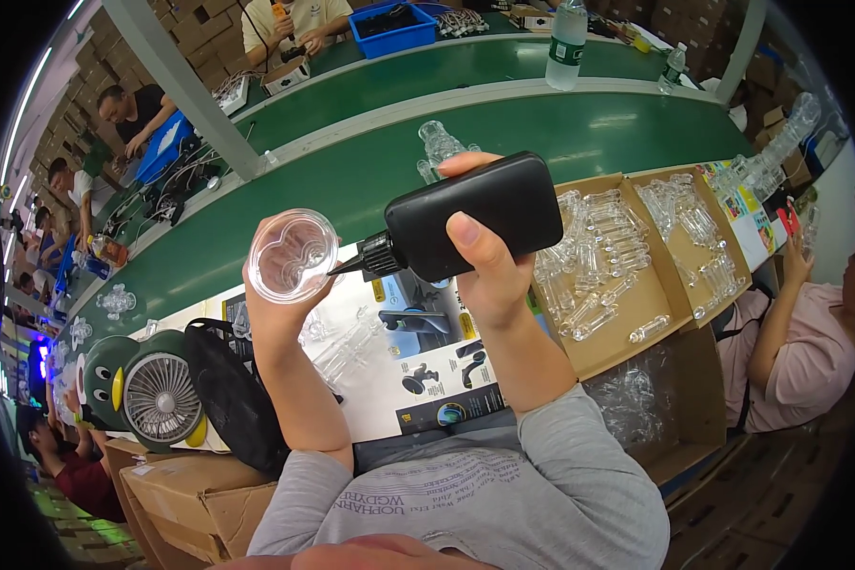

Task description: Assembling plastic components and packaging them into plastic bags and cardboard boxes on a factory production line.

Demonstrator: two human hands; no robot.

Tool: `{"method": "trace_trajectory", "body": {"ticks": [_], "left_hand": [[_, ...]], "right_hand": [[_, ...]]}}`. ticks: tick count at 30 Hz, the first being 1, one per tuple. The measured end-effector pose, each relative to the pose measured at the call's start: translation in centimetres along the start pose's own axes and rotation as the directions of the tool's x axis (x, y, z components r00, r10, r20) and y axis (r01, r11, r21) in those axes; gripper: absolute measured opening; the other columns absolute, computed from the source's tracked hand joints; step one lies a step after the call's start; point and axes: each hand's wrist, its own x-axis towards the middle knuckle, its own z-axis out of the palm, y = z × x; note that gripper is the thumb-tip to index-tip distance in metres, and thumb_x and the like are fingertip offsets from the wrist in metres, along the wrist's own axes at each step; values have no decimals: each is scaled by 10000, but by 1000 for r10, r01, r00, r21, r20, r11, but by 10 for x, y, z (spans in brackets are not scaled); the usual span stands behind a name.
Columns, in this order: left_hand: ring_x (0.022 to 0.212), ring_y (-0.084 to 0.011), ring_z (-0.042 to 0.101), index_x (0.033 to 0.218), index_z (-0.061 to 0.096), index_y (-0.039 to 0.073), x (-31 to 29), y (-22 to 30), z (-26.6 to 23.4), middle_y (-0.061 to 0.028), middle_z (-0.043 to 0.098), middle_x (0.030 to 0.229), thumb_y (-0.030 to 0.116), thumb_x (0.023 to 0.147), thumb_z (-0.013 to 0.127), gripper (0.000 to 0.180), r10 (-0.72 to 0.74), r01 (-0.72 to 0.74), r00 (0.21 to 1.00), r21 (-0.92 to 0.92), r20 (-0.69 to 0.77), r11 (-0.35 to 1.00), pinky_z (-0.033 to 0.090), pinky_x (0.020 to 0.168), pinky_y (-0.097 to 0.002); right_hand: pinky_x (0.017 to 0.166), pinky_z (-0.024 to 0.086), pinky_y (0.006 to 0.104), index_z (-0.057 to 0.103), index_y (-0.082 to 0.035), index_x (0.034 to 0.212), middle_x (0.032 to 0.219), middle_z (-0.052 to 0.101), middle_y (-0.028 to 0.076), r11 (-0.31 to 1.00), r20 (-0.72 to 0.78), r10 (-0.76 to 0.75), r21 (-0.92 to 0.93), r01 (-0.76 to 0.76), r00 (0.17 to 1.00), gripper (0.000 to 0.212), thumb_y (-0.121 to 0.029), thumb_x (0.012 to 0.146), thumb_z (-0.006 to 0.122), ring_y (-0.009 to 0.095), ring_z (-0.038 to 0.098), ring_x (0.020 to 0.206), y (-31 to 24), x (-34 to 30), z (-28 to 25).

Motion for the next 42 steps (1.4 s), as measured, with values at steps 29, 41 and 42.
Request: {"method": "trace_trajectory", "body": {"ticks": [29,41,42], "left_hand": [[919,-187,576,1041,512,-17,-3,5,-9,-89,585,964,171,546,847,626,119,-124,991,-101,-54,987,443,825,-298],[974,-214,559,1136,463,-25,-4,2,-16,-126,583,998,206,644,783,631,147,-150,989,-109,-32,983,426,867,-323],[979,-219,559,1154,447,-22,-4,2,-17,-132,587,996,208,663,773,632,137,-139,990,-140,-23,980,426,871,-326]], "right_hand": [[701,539,328,390,-18,1112,1102,483,141,998,-29,-61,-15,61,998,405,-137,767,563,207,591,824,-1,6,-4],[709,531,294,471,3,1061,1069,529,117,996,-66,9,92,-3,998,356,-83,742,605,161,591,806,-2,9,-3],[706,531,294,476,0,1055,1062,534,111,995,-57,41,96,-36,998,349,-83,742,606,157,590,805,-2,9,-3]]}}
